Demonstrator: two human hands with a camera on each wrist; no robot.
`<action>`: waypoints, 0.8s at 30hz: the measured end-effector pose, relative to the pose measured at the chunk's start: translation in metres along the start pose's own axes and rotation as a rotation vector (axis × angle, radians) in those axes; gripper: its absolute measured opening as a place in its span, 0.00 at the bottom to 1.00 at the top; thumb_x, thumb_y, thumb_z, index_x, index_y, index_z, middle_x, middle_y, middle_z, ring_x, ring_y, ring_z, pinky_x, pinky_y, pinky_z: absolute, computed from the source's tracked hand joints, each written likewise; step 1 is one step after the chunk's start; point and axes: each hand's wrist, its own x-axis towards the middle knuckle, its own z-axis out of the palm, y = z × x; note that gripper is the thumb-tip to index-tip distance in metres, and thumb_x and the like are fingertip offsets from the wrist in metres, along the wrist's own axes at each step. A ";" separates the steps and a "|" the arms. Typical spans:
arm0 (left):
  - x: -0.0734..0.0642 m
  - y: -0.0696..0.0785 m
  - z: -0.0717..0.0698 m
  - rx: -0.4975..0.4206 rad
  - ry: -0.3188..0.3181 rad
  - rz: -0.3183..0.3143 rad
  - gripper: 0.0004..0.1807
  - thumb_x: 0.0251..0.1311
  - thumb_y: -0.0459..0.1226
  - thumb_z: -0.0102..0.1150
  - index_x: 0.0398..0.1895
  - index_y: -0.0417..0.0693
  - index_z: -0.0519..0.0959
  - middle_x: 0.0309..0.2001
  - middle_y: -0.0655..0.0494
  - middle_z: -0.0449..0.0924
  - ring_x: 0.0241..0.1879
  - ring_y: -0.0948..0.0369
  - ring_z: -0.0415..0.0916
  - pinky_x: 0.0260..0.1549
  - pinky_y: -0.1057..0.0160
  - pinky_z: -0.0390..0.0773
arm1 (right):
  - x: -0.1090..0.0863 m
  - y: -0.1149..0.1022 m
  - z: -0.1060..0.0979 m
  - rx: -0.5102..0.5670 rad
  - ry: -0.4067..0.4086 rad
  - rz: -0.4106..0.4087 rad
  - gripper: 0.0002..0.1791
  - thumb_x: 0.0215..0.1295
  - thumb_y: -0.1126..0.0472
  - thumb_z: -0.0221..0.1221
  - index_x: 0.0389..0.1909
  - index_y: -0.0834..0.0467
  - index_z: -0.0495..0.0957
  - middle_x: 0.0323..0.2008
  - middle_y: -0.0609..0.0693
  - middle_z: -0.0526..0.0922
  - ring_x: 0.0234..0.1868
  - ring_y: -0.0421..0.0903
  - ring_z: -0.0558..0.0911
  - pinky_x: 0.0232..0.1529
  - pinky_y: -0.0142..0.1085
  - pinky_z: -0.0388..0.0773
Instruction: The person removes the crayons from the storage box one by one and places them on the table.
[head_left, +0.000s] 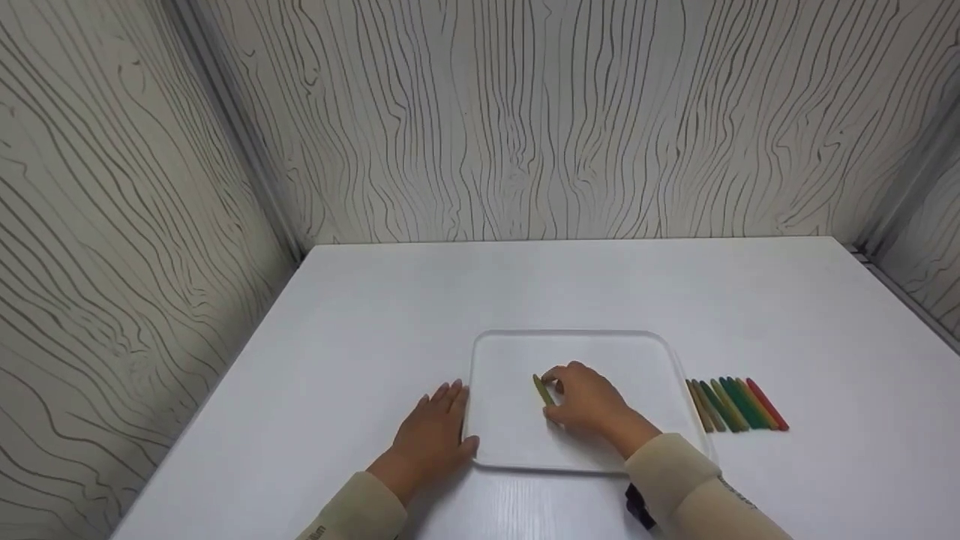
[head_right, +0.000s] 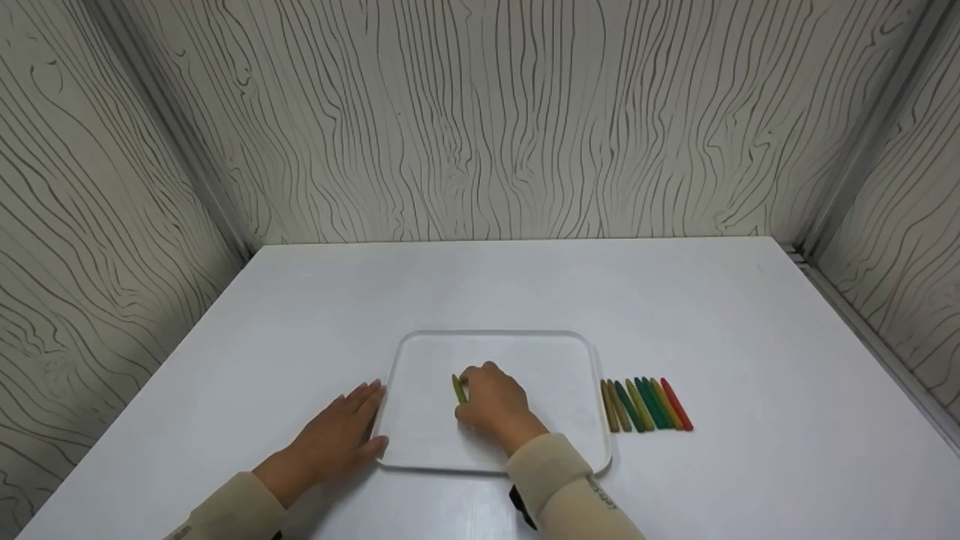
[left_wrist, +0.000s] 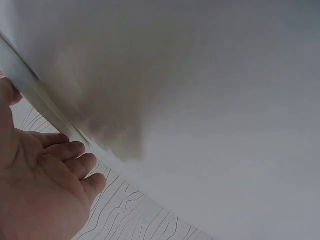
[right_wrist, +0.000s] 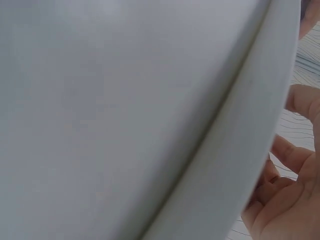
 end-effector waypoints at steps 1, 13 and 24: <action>0.000 0.000 0.000 -0.002 0.000 -0.002 0.38 0.64 0.50 0.51 0.70 0.34 0.58 0.70 0.43 0.57 0.69 0.47 0.53 0.65 0.46 0.56 | 0.000 0.000 0.000 0.009 0.002 -0.003 0.21 0.48 0.62 0.69 0.46 0.59 0.81 0.31 0.47 0.74 0.33 0.45 0.75 0.37 0.43 0.74; -0.002 0.001 0.002 -0.022 -0.026 -0.021 0.39 0.64 0.50 0.50 0.71 0.35 0.57 0.71 0.44 0.55 0.70 0.47 0.51 0.66 0.46 0.53 | -0.001 0.005 -0.001 0.221 -0.056 0.036 0.21 0.48 0.70 0.63 0.48 0.61 0.79 0.31 0.47 0.79 0.35 0.44 0.77 0.41 0.42 0.76; 0.000 0.000 -0.001 -0.008 -0.015 0.000 0.39 0.63 0.51 0.50 0.70 0.35 0.57 0.71 0.43 0.56 0.70 0.46 0.51 0.66 0.46 0.54 | -0.004 0.015 -0.008 0.371 -0.050 0.025 0.19 0.55 0.69 0.61 0.50 0.63 0.79 0.33 0.51 0.78 0.27 0.42 0.79 0.30 0.35 0.77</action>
